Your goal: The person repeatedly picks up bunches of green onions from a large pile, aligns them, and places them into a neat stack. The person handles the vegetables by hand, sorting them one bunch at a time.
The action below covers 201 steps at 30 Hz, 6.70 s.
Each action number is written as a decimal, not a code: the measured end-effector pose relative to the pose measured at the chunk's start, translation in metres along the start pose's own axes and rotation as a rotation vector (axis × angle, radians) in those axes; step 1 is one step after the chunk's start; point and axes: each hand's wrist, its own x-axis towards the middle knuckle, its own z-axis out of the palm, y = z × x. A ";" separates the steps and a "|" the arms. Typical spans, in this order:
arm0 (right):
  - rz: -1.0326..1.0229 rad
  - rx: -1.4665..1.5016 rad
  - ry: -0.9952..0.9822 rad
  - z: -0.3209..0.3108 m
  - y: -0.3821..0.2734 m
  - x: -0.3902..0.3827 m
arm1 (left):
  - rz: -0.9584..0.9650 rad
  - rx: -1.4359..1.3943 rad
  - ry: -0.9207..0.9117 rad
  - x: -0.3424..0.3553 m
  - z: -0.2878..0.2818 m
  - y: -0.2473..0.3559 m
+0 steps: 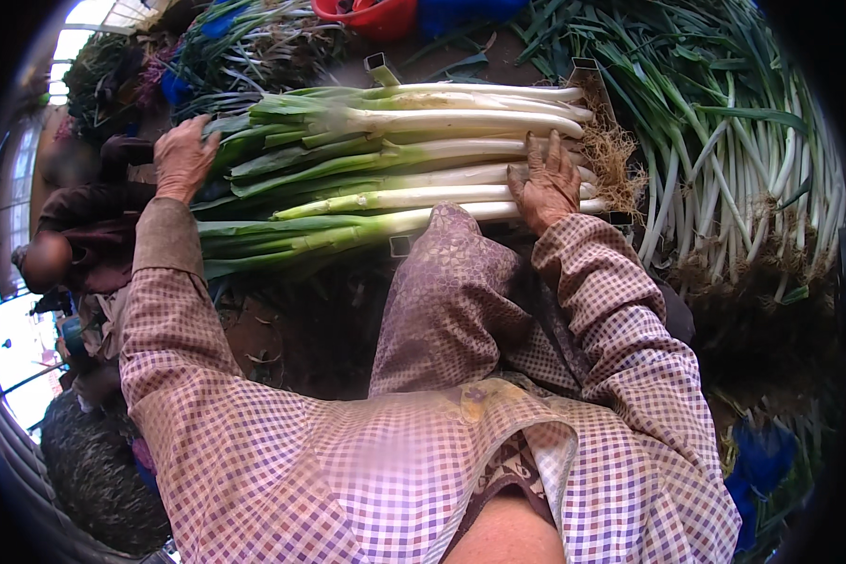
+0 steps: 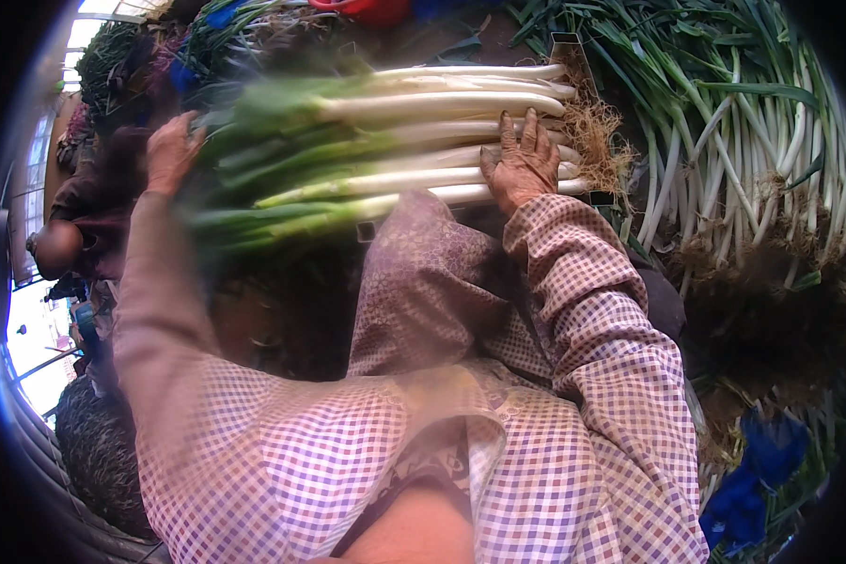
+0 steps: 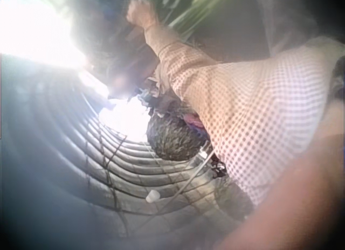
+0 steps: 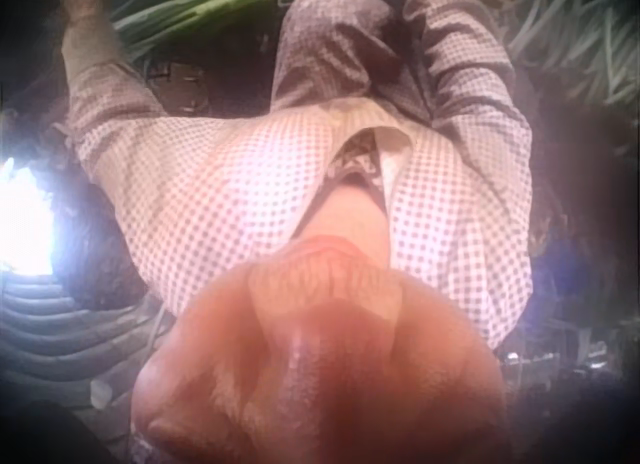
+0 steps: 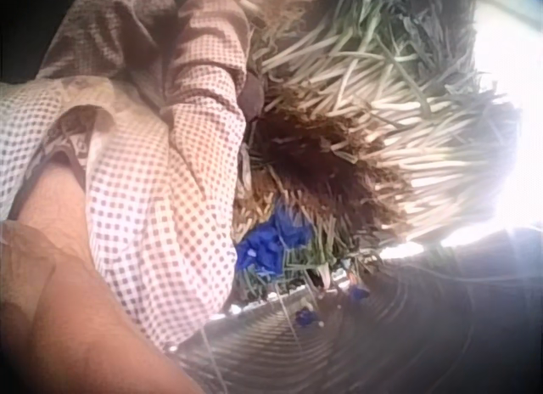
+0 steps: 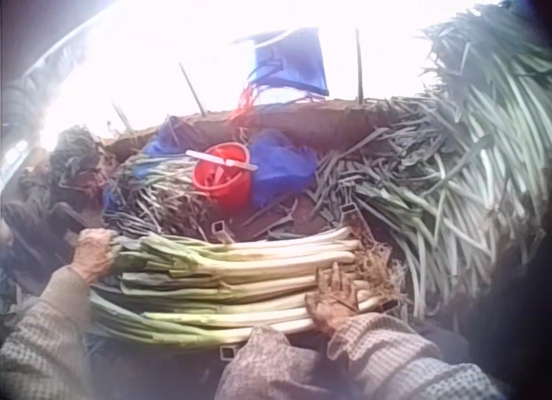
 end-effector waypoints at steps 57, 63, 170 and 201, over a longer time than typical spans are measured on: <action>-0.827 0.339 0.496 -0.064 -0.085 0.092 | 0.075 -0.366 0.732 -0.002 0.068 0.212; -0.925 0.332 0.617 -0.054 -0.081 0.073 | 0.100 -0.300 0.565 -0.003 0.072 0.207; 0.705 1.433 -0.282 -0.205 0.210 -0.243 | 1.326 -0.856 0.148 -0.061 -0.141 0.514; -0.171 1.709 -0.203 -0.183 0.121 -0.103 | 0.708 -0.076 0.716 -0.031 -0.163 0.235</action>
